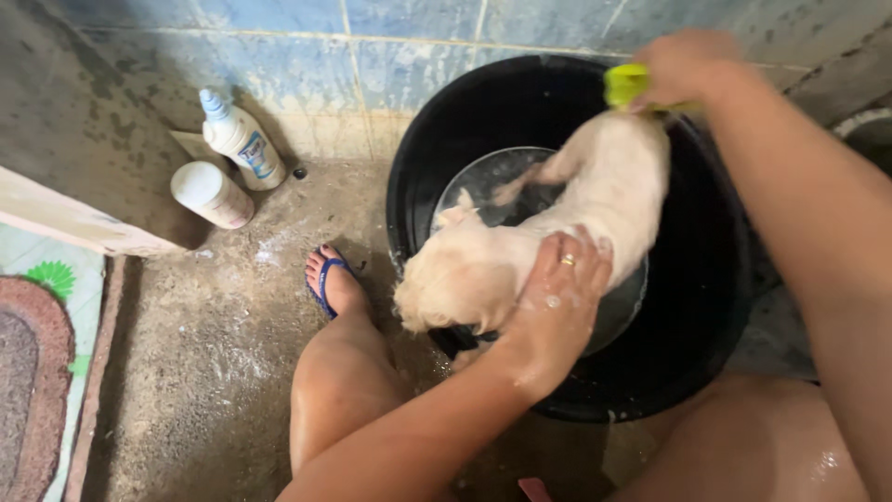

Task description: The person scrubs a dog with a brush while the dog stands in a bucket of water, then pours water over the dog.

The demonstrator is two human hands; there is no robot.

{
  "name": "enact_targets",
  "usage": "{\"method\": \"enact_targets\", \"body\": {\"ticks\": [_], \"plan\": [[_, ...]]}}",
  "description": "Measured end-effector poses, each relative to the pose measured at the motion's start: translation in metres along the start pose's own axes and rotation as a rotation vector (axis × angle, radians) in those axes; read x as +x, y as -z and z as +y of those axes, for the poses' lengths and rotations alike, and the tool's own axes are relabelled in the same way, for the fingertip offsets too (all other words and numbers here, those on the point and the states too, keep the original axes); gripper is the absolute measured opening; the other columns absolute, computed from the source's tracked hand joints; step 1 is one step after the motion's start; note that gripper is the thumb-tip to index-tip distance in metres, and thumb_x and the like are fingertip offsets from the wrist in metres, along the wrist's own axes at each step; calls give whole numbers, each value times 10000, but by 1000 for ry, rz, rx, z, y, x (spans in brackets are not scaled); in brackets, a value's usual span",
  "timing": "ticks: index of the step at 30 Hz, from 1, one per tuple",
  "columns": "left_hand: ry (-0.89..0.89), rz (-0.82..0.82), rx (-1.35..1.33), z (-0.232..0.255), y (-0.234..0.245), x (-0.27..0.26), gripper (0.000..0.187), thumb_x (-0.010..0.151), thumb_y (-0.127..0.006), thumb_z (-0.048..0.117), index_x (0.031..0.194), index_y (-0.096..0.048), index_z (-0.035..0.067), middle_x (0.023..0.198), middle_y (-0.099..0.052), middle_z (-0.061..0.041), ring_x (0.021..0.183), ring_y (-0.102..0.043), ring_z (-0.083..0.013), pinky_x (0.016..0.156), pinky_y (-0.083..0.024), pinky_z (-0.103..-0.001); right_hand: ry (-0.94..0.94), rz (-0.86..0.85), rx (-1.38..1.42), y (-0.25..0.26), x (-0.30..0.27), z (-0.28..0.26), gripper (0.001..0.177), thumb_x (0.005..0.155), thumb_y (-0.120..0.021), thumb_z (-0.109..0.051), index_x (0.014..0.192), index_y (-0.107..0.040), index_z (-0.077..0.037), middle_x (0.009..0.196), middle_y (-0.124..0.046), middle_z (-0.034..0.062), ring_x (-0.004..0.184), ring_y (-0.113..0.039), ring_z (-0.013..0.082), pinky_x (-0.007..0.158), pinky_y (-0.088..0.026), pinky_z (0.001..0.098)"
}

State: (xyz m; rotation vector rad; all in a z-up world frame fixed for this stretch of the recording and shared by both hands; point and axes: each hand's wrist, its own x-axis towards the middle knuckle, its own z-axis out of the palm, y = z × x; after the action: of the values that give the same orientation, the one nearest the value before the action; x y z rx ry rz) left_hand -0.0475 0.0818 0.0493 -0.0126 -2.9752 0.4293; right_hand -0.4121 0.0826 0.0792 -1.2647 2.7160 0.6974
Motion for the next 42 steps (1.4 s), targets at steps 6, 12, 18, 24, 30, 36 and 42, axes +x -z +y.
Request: {"method": "enact_targets", "body": {"ticks": [6,12,18,24,30,36,42], "plan": [[-37,-16,-24,4,7,0,714,925,-417,307,1534,-271,-35,1518,-395,-257,1373,-398,-396,1165,-202,-511,149,-82,141,22,-16,-33,690,695,-854,-532,1326,-714,-291,1150,-782,98,1040,-740,356,915,-570,498],[28,-19,-81,12,2,2,686,981,-435,289,1555,-306,-62,1510,-421,-295,1363,-422,-394,1173,-229,-501,349,-419,92,-20,5,-68,776,581,-917,-500,1302,-708,-301,1135,-795,74,1033,-756,299,936,-588,431],[-19,-15,-86,10,-3,2,694,933,-448,296,1530,-316,-32,1519,-402,-271,1341,-424,-410,1146,-236,-494,121,-387,-44,-87,101,-9,621,609,-962,-440,1165,-822,-202,1154,-804,80,1045,-760,316,913,-598,461],[-31,121,-180,22,-20,2,661,901,-457,282,1495,-365,7,1518,-422,-212,1397,-402,-407,1211,-202,-492,-95,-343,-66,-105,76,57,626,676,-936,-535,1132,-860,-113,1108,-834,131,987,-743,323,879,-622,479],[-43,356,-433,47,-48,12,560,960,-491,220,1473,-481,-5,1518,-495,-212,1473,-435,-349,1302,-233,-436,178,-240,365,-38,-98,-11,751,678,-831,-635,1300,-698,-236,1157,-789,66,1077,-725,261,994,-543,447],[-101,440,-349,53,-69,19,551,938,-487,251,1455,-492,62,1507,-527,-159,1463,-442,-316,1276,-283,-442,-28,-99,558,-95,-154,33,799,698,-802,-595,1364,-698,-166,1144,-737,172,1047,-712,324,932,-559,468],[-341,570,-946,4,-16,-14,420,1023,-579,193,1442,-569,213,1416,-619,-23,1345,-571,-244,1174,-430,-382,-200,328,150,-46,-190,6,732,787,-848,-576,1384,-731,-169,1005,-772,195,852,-736,364,753,-586,468]]}}
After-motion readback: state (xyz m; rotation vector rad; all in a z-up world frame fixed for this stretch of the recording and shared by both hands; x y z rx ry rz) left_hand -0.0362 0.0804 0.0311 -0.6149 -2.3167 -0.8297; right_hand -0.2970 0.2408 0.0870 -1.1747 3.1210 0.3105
